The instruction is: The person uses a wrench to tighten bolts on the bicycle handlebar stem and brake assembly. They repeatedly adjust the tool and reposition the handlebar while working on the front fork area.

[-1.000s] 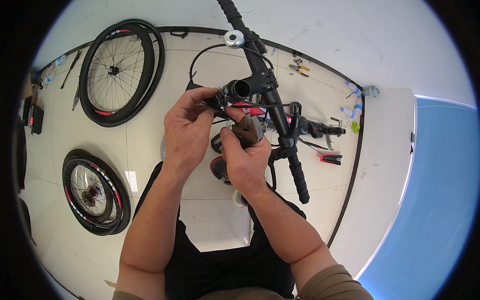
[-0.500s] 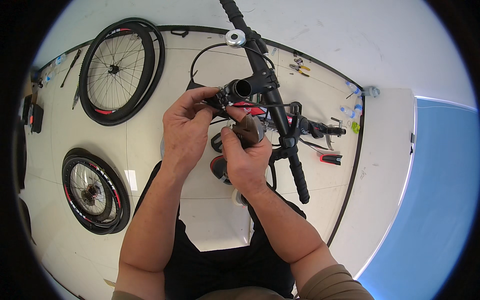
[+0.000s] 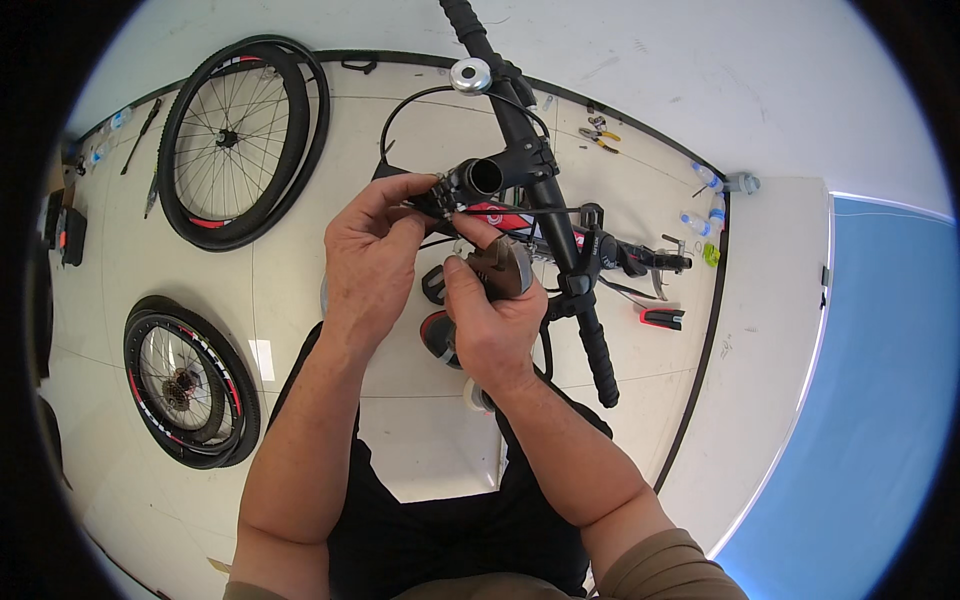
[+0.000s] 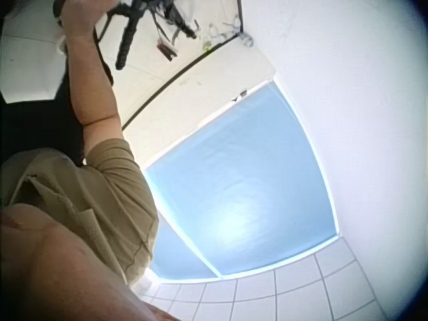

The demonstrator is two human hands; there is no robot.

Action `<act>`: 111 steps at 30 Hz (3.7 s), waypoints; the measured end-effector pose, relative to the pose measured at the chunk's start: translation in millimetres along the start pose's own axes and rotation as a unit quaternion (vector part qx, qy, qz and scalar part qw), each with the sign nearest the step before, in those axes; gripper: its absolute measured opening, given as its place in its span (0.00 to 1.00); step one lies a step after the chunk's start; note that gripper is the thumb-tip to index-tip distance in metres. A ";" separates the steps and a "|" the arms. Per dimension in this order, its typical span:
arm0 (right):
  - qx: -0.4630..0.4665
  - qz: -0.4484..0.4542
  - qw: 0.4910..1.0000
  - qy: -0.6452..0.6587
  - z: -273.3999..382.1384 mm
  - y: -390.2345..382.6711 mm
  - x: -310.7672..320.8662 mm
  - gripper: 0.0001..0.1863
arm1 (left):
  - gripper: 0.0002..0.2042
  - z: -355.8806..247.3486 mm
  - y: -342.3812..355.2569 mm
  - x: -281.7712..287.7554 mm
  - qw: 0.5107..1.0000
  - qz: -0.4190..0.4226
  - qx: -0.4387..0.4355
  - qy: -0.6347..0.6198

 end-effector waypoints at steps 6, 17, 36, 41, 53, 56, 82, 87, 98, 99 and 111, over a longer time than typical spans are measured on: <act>-0.002 0.001 1.000 -0.012 -4.7 0.6 0.7 0.21 | 0.16 -0.7 -0.1 1.4 1.000 -0.004 0.001 0.010; -0.018 -0.009 1.000 0.014 -1.6 0.3 -1.5 0.20 | 0.16 -0.7 0.0 1.9 1.000 -0.004 0.003 0.004; -0.031 -0.019 0.999 -0.016 -3.2 0.1 -0.5 0.18 | 0.16 1.9 0.4 1.7 1.000 -0.003 0.006 -0.012; -0.007 -0.011 1.000 -0.010 0.3 0.2 0.0 0.18 | 0.16 3.1 1.0 1.1 1.000 -0.003 0.005 -0.017; -0.031 -0.023 0.999 -0.008 -1.2 -1.2 1.1 0.18 | 0.16 -0.5 -0.4 1.2 1.000 -0.003 0.007 -0.008; -0.014 -0.008 0.999 -0.049 -2.6 -1.4 2.7 0.18 | 0.16 -0.5 -0.1 1.3 1.000 -0.004 0.006 -0.001; -0.038 -0.018 0.998 -0.036 -13.0 -3.6 2.5 0.12 | 0.14 -12.1 -10.7 2.7 0.996 -0.052 -0.040 0.068; -0.055 0.015 0.995 -0.076 -20.9 -7.5 -2.6 0.12 | 0.13 -10.7 -9.1 9.1 0.992 -0.070 -0.073 0.069; -0.295 0.007 0.956 -0.012 -109.2 -111.6 57.6 0.05 | 0.12 16.3 -56.9 56.7 0.959 -0.147 -0.204 0.133; -0.314 -0.020 0.949 -0.010 -117.3 -126.2 73.5 0.06 | 0.13 28.5 -64.5 56.5 0.961 -0.142 -0.196 0.135; -0.406 -0.084 0.909 0.039 -170.7 -222.6 131.7 0.06 | 0.18 139.4 -227.2 93.4 0.964 -0.101 0.085 0.230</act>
Point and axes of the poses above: each hand's wrist, its own y-axis towards the middle knuckle, its own x-axis out of the back of the hand, z = x × y, the point moved 6 cm from there along y, towards the middle knuckle, and after that the axes turned 11 degrees about -z, right-handed, at the moved point
